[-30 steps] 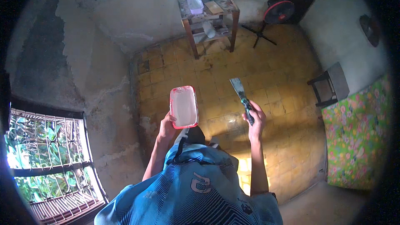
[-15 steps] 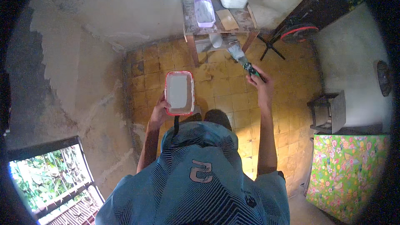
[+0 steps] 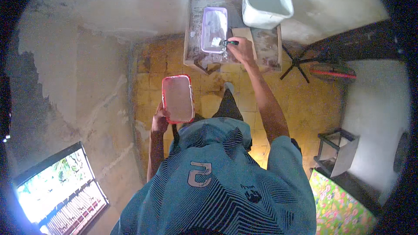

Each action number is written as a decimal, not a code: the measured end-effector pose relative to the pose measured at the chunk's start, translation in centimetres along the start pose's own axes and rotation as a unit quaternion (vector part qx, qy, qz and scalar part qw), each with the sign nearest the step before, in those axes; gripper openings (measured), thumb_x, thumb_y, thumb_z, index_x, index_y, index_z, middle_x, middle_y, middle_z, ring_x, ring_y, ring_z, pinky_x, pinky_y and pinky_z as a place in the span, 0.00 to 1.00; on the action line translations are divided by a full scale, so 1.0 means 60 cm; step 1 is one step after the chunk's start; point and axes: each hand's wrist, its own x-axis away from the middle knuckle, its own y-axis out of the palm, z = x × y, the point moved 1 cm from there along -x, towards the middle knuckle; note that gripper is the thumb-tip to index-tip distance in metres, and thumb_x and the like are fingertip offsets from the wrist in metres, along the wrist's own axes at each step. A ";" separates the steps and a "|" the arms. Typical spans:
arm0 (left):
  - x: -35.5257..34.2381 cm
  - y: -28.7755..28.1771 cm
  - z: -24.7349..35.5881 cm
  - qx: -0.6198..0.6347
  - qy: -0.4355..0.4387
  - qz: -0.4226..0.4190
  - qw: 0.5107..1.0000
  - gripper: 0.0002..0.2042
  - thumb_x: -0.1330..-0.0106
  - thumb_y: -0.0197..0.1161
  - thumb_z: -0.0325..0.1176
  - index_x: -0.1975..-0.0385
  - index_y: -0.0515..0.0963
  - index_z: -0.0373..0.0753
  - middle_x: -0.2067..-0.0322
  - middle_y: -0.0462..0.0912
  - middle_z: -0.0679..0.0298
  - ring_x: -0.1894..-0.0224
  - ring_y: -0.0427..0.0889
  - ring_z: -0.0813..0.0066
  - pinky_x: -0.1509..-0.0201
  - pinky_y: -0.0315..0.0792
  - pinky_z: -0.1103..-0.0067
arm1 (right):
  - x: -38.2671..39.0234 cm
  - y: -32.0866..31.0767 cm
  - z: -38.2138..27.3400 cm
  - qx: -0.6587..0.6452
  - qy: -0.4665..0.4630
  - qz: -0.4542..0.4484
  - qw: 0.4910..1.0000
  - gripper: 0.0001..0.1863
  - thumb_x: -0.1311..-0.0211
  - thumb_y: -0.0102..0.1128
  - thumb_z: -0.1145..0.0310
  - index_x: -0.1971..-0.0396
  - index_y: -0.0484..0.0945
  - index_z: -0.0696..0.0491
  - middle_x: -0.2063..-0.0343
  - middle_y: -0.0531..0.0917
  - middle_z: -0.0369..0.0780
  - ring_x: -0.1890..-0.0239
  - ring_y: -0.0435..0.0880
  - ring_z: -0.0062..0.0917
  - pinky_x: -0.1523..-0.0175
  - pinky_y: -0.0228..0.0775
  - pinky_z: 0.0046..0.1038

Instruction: The person applies filler paste to cracks and holes in a wall using a putty knife.

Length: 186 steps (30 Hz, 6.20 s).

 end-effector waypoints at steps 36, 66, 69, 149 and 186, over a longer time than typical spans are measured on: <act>-0.174 0.141 0.006 0.037 0.027 0.132 0.990 0.42 0.55 0.56 0.35 0.32 0.59 0.33 0.39 0.71 0.58 0.36 0.68 0.67 0.31 0.60 0.72 | -0.169 0.035 0.190 -0.307 0.079 -0.257 0.913 0.18 0.46 0.60 0.73 0.55 0.83 0.60 0.70 0.86 0.41 0.66 0.85 0.23 0.60 0.78 0.23; -0.292 0.167 -0.015 0.102 0.063 0.095 0.988 0.37 0.54 0.53 0.28 0.36 0.63 0.34 0.44 0.74 0.59 0.41 0.73 0.68 0.36 0.67 0.72 | -0.067 -0.204 -0.175 -0.025 -0.184 -0.229 0.956 0.17 0.47 0.57 0.80 0.55 0.82 0.62 0.59 0.85 0.45 0.59 0.86 0.27 0.56 0.77 0.26; -0.282 0.158 -0.012 0.109 0.081 0.108 0.985 0.37 0.54 0.53 0.30 0.35 0.62 0.34 0.43 0.74 0.59 0.41 0.73 0.68 0.35 0.66 0.72 | -0.084 -0.210 -0.159 -0.093 -0.086 -0.235 0.964 0.17 0.46 0.56 0.79 0.55 0.82 0.62 0.62 0.85 0.44 0.63 0.86 0.23 0.56 0.76 0.23; -0.309 0.243 0.033 0.056 0.039 0.081 0.994 0.36 0.48 0.54 0.26 0.32 0.59 0.38 0.44 0.73 0.58 0.44 0.75 0.67 0.43 0.73 0.72 | -0.046 -0.155 -0.206 0.129 -0.336 -0.298 0.884 0.15 0.48 0.61 0.77 0.58 0.82 0.59 0.59 0.80 0.46 0.56 0.81 0.40 0.51 0.75 0.39; -0.315 0.247 0.009 0.057 0.061 0.059 0.995 0.40 0.51 0.58 0.30 0.31 0.59 0.44 0.45 0.73 0.61 0.48 0.76 0.69 0.49 0.74 0.71 | -0.022 -0.177 -0.229 0.186 -0.337 -0.373 0.844 0.14 0.51 0.60 0.79 0.61 0.83 0.60 0.60 0.80 0.45 0.58 0.82 0.39 0.49 0.74 0.38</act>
